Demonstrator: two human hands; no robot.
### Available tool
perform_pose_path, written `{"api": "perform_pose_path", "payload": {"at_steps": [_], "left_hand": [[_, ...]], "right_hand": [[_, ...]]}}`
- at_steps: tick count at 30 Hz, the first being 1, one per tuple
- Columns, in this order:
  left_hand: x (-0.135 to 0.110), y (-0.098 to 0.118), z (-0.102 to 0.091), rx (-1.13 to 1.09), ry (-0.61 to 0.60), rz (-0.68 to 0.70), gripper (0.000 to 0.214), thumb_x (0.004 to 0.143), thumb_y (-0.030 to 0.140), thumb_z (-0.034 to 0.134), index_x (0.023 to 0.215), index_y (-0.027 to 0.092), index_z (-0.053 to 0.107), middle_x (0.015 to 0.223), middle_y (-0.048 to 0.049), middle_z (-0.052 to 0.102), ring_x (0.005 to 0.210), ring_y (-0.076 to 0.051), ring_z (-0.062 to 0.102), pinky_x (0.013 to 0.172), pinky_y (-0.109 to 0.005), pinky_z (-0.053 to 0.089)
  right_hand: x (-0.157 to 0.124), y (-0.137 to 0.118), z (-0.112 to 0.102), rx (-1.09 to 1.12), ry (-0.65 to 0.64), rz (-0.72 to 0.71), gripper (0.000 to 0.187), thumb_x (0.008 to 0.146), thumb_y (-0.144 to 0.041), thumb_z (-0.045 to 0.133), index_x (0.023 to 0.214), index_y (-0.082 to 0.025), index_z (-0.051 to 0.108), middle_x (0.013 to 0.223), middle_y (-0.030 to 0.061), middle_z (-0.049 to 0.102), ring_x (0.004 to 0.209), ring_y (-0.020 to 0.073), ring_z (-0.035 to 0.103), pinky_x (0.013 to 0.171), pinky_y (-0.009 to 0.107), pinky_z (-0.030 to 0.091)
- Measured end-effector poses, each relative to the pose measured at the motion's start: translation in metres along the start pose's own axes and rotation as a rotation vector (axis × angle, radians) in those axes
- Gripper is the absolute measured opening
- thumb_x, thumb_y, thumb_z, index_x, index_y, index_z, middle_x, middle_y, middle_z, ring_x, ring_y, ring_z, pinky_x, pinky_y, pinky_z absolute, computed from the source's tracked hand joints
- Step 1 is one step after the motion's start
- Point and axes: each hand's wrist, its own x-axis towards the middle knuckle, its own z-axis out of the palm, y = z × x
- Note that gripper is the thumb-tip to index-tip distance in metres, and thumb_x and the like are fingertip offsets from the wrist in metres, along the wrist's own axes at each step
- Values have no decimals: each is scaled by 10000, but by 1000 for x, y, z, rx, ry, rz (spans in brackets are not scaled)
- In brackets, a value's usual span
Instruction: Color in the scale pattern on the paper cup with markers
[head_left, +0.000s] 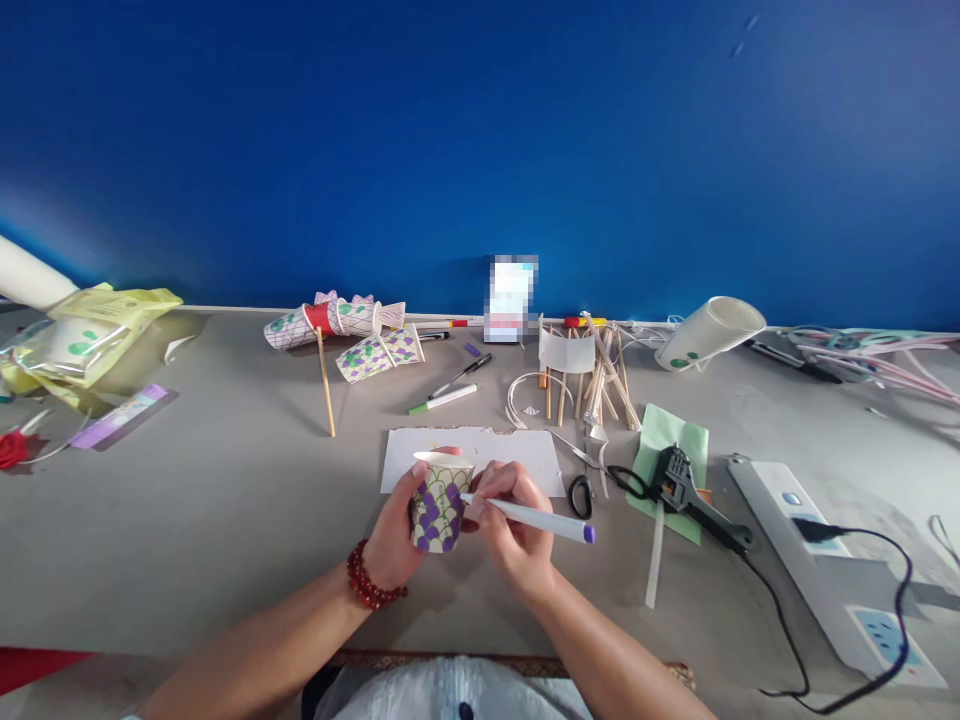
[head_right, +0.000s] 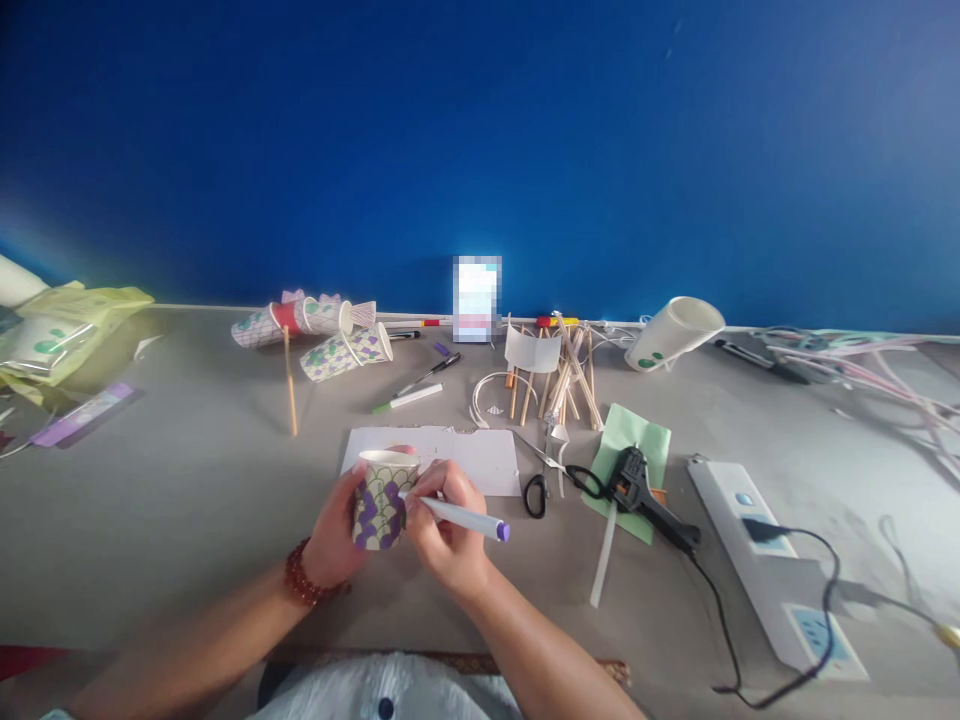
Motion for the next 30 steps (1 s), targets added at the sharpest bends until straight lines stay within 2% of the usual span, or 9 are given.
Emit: {"api": "perform_pose_path", "payload": {"at_steps": [18, 30], "left_hand": [[1, -1, -1, -14, -16, -2, 523, 835, 552, 756, 1187, 175, 676, 1002, -93, 821, 912, -273, 786, 778, -371, 638], [3, -2, -1, -46, 10, 6, 547, 773, 550, 821, 1141, 163, 704, 912, -86, 809, 939, -305, 780, 767, -389, 635]], "right_hand": [[-1, 0, 0, 10, -6, 18, 153, 952, -187, 579, 813, -240, 543, 646, -22, 527, 616, 172, 516, 598, 317, 450], [-1, -2, 1, 38, -46, 9, 147, 940, -148, 562, 825, -237, 544, 673, -11, 558, 630, 168, 508, 611, 316, 442]]}}
